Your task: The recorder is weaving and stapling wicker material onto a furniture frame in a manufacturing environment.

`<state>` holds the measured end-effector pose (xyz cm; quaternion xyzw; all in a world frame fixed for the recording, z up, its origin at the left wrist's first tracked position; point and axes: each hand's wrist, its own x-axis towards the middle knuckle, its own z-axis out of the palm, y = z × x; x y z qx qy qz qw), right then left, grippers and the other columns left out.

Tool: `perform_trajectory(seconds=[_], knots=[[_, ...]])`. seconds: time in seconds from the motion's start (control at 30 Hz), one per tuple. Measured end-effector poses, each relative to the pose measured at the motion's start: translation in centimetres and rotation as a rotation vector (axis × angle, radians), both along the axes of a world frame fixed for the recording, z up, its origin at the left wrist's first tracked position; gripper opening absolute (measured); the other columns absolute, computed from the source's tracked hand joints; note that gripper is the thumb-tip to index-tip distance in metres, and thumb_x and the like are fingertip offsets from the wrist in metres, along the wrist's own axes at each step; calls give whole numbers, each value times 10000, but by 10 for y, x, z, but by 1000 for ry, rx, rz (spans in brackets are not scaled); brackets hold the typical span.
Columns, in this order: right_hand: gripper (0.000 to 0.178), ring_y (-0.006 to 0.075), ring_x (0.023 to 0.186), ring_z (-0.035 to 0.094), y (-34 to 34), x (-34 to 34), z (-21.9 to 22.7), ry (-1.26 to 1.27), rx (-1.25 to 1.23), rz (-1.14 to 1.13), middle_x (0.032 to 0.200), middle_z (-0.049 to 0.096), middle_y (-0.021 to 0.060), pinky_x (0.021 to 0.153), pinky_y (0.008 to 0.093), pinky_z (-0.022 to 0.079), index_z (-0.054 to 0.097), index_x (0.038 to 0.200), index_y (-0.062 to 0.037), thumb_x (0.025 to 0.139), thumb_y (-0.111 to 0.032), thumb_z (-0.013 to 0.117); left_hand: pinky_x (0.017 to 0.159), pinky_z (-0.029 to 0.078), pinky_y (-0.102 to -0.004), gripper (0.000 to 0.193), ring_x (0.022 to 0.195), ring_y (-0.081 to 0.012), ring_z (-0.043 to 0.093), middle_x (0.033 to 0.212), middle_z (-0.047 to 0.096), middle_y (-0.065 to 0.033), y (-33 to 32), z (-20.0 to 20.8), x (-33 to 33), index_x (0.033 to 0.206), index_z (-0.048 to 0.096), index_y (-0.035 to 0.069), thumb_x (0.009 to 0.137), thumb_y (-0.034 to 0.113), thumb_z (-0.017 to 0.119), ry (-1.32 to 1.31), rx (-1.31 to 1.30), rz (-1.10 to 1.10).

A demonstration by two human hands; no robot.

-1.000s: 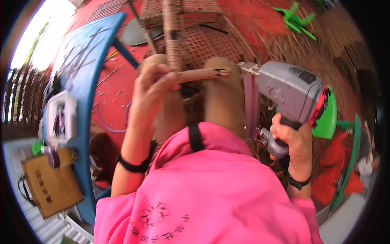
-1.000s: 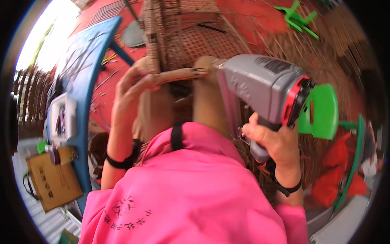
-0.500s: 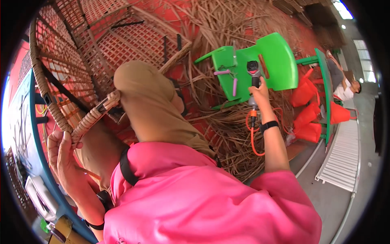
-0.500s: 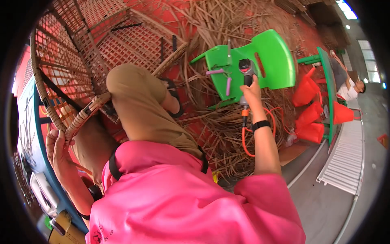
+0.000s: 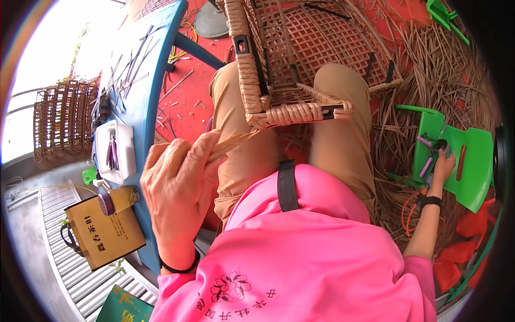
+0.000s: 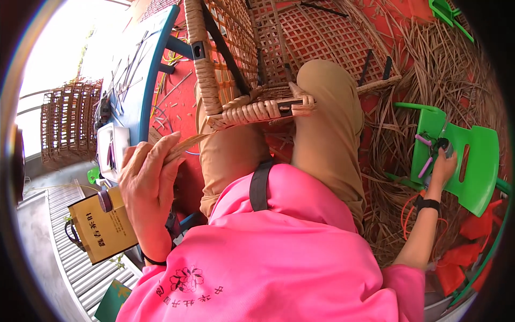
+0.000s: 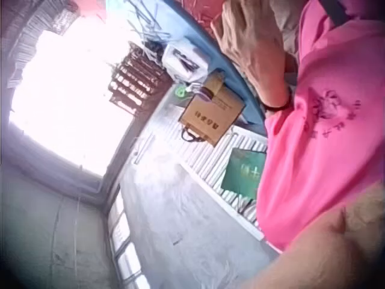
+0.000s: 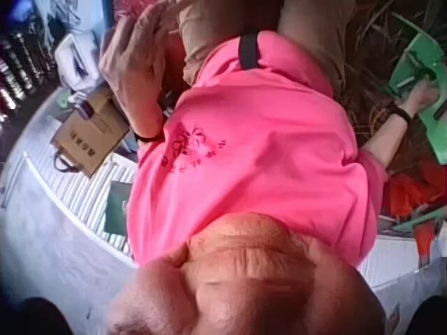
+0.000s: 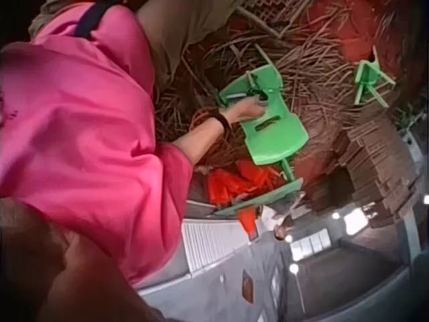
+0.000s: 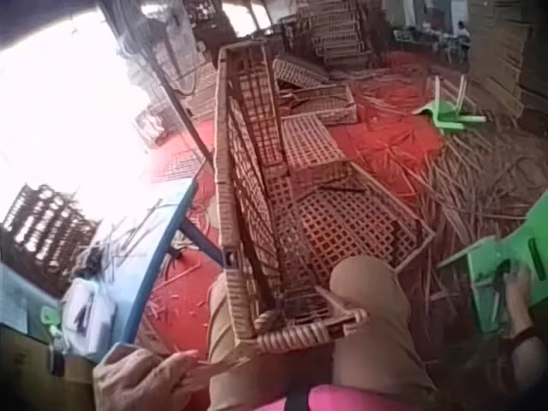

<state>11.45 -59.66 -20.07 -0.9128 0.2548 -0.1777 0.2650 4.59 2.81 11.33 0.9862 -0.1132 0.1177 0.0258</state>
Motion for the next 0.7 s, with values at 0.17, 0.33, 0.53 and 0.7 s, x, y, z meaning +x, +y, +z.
perform_trajectory(seconds=[0.17,0.33,0.53,0.7], knots=[[293,153,1030,628,215,26,159,-397,474,418,1126,672,95,911,274,484,635,1184,19,932,-131,638,628,449,-338,299,643,-207,554,698,544,-37,-5,24,5,932,719,25,641,88,749,-107,70,-216],[232,194,792,667,385,3,261,-257,393,1233,901,637,73,675,288,516,678,1033,-47,831,-150,728,631,463,-326,265,639,-192,551,687,527,-17,-4,42,35,837,706,36,577,71,737,-374,117,-399],[129,160,653,607,467,19,259,-466,355,1338,788,621,57,613,277,491,675,936,-30,848,-117,712,636,477,-307,210,667,-191,582,727,579,-34,15,46,48,825,697,43,623,49,755,-427,-73,-424],[155,49,608,538,466,31,258,34,1060,1169,672,615,15,555,225,457,671,857,20,913,-124,680,681,463,-232,220,752,-66,571,844,628,-14,30,-2,56,1118,642,-39,933,79,627,-240,-1253,-94]])
